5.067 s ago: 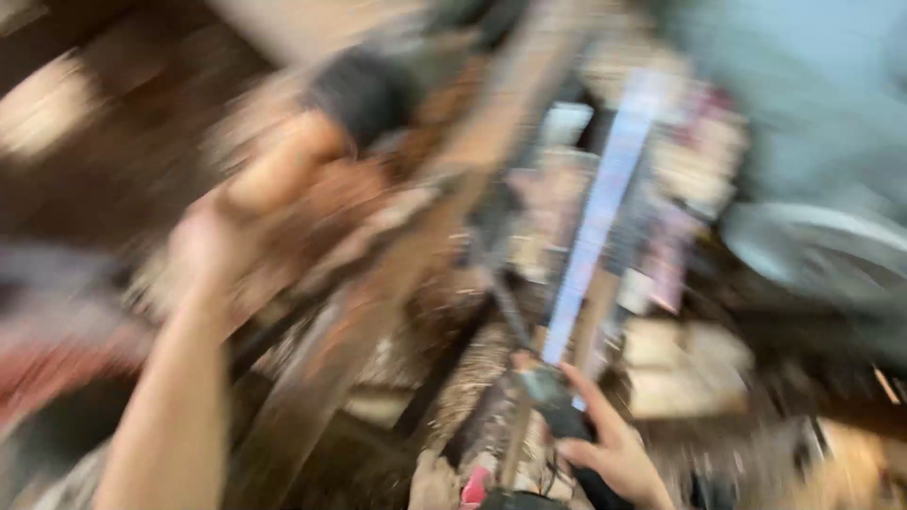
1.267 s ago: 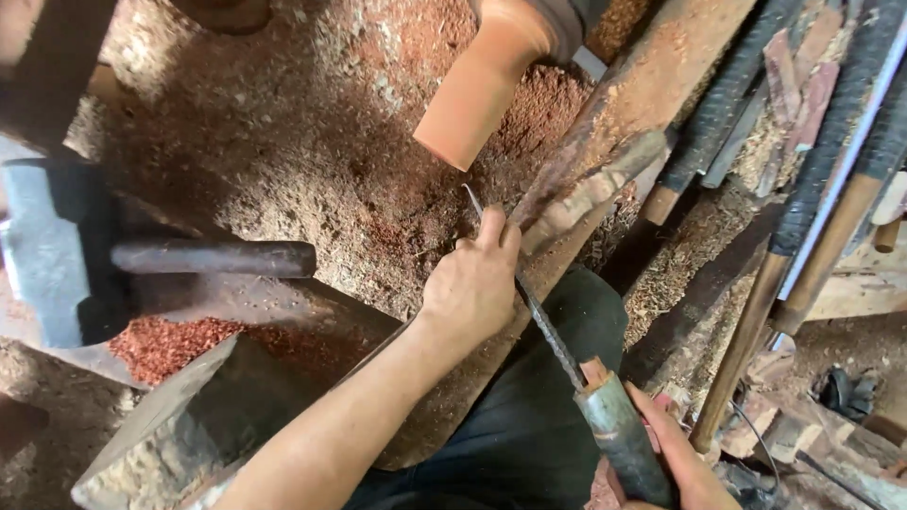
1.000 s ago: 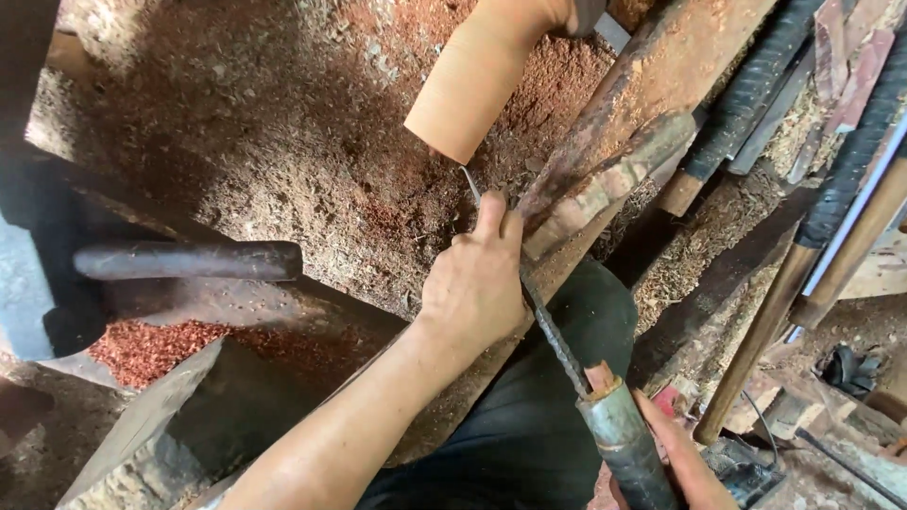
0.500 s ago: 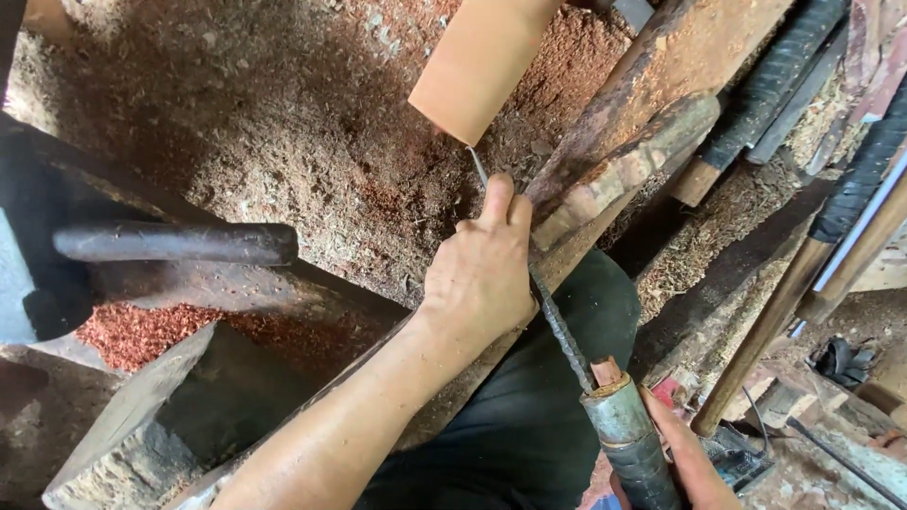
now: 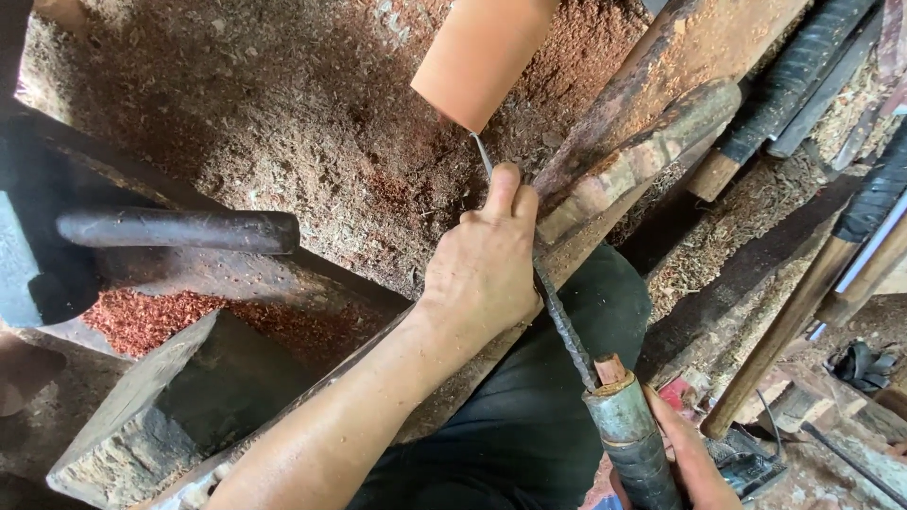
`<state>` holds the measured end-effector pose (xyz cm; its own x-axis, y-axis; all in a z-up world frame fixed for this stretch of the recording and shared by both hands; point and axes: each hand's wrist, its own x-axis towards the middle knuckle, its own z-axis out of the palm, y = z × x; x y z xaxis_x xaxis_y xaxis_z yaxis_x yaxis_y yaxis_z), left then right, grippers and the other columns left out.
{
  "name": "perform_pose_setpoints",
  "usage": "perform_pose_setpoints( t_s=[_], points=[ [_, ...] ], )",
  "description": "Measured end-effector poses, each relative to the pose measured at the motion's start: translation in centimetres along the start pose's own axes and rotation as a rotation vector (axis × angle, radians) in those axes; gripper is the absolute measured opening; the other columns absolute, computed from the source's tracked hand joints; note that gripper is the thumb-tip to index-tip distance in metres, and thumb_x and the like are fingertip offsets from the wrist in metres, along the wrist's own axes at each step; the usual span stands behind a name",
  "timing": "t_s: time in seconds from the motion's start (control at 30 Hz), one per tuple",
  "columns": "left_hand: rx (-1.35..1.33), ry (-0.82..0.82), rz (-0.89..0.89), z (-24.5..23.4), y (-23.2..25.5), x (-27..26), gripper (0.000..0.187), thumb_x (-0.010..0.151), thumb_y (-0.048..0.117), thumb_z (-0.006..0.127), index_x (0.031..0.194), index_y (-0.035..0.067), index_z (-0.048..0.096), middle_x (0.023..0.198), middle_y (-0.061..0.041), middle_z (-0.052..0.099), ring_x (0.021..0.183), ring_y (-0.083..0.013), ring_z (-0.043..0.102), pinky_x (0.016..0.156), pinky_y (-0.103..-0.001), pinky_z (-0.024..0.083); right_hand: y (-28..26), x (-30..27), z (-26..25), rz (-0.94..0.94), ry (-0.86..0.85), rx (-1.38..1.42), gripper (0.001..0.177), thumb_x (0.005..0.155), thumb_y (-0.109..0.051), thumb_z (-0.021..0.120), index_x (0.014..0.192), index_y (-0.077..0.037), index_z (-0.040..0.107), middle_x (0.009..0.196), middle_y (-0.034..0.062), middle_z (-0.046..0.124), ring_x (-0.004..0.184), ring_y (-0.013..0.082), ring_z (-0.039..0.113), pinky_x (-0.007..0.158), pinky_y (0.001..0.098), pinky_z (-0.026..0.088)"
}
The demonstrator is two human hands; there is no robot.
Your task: Shaping a wooden workpiece on a lathe using a woodturning chisel to create a contoured profile.
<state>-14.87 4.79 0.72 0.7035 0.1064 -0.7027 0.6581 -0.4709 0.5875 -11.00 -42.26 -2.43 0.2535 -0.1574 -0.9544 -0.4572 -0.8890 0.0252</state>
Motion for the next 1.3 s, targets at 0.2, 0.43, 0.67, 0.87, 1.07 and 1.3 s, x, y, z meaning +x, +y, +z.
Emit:
perform_pose_setpoints(
  t_s=[0.2, 0.43, 0.67, 0.87, 1.07, 1.3],
  points=[
    [0.006, 0.02, -0.003, 0.1, 0.0, -0.2, 0.063, 0.068, -0.005, 0.065, 0.126, -0.002, 0.042, 0.141, -0.016, 0.025, 0.069, -0.0383, 0.066, 0.044, -0.044, 0.065, -2.5, -1.0, 0.9, 0.242, 0.056, 0.377, 0.065, 0.099, -0.034, 0.038, 0.16, -0.012, 0.042, 0.158, 0.0117, 0.053, 0.143, 0.03, 0.051, 0.118, 0.0482, 0.039],
    [0.046, 0.081, 0.037, 0.6, -0.2, 0.0, 0.061, 0.068, -0.002, 0.063, 0.126, -0.002, 0.042, 0.141, -0.017, 0.026, 0.072, -0.0385, 0.065, 0.046, -0.045, 0.063, 2.2, 0.8, -0.8, -0.081, -0.046, 0.018, 0.072, 0.091, -0.041, 0.044, 0.159, -0.02, 0.037, 0.168, -0.0026, 0.038, 0.154, 0.0162, 0.036, 0.128, 0.0403, 0.025],
    [-0.085, 0.017, 0.005, -0.6, -0.2, -0.1, 0.069, 0.066, -0.008, 0.061, 0.131, -0.001, 0.04, 0.152, -0.019, 0.02, 0.067, -0.0384, 0.068, 0.048, -0.049, 0.062, -7.9, -6.5, 1.3, 0.039, -0.038, 0.101, 0.079, 0.081, -0.038, 0.054, 0.158, -0.02, 0.045, 0.161, -0.0001, 0.054, 0.149, 0.0176, 0.049, 0.125, 0.0409, 0.034],
    [-0.097, 0.005, -0.002, -0.7, -0.2, -0.1, 0.061, 0.071, -0.008, 0.06, 0.128, -0.002, 0.041, 0.146, -0.018, 0.021, 0.069, -0.0401, 0.066, 0.046, -0.047, 0.064, -11.4, -8.8, 4.1, 0.447, -0.169, 0.787, 0.074, 0.105, -0.066, 0.046, 0.093, 0.004, 0.069, 0.071, 0.023, 0.061, 0.059, 0.039, 0.059, 0.06, 0.0511, 0.048],
    [-0.075, 0.001, -0.006, -0.5, -0.2, 0.1, 0.067, 0.069, -0.007, 0.062, 0.132, 0.0, 0.039, 0.15, -0.017, 0.019, 0.072, -0.0397, 0.066, 0.046, -0.048, 0.063, 4.8, 2.1, -2.0, -0.274, -0.079, -0.192, 0.078, 0.086, -0.045, 0.052, 0.158, -0.017, 0.039, 0.163, 0.0035, 0.044, 0.15, 0.0194, 0.042, 0.124, 0.0424, 0.035],
    [-0.095, 0.01, -0.028, -0.5, 0.0, 0.0, 0.061, 0.069, -0.005, 0.064, 0.126, 0.0, 0.04, 0.149, -0.014, 0.019, 0.077, -0.0429, 0.066, 0.049, -0.052, 0.065, -4.9, -4.1, 1.3, -0.038, -0.013, 0.198, 0.069, 0.083, -0.019, 0.058, 0.151, -0.008, 0.057, 0.137, 0.015, 0.074, 0.122, 0.0257, 0.069, 0.11, 0.0396, 0.048]
  ],
)
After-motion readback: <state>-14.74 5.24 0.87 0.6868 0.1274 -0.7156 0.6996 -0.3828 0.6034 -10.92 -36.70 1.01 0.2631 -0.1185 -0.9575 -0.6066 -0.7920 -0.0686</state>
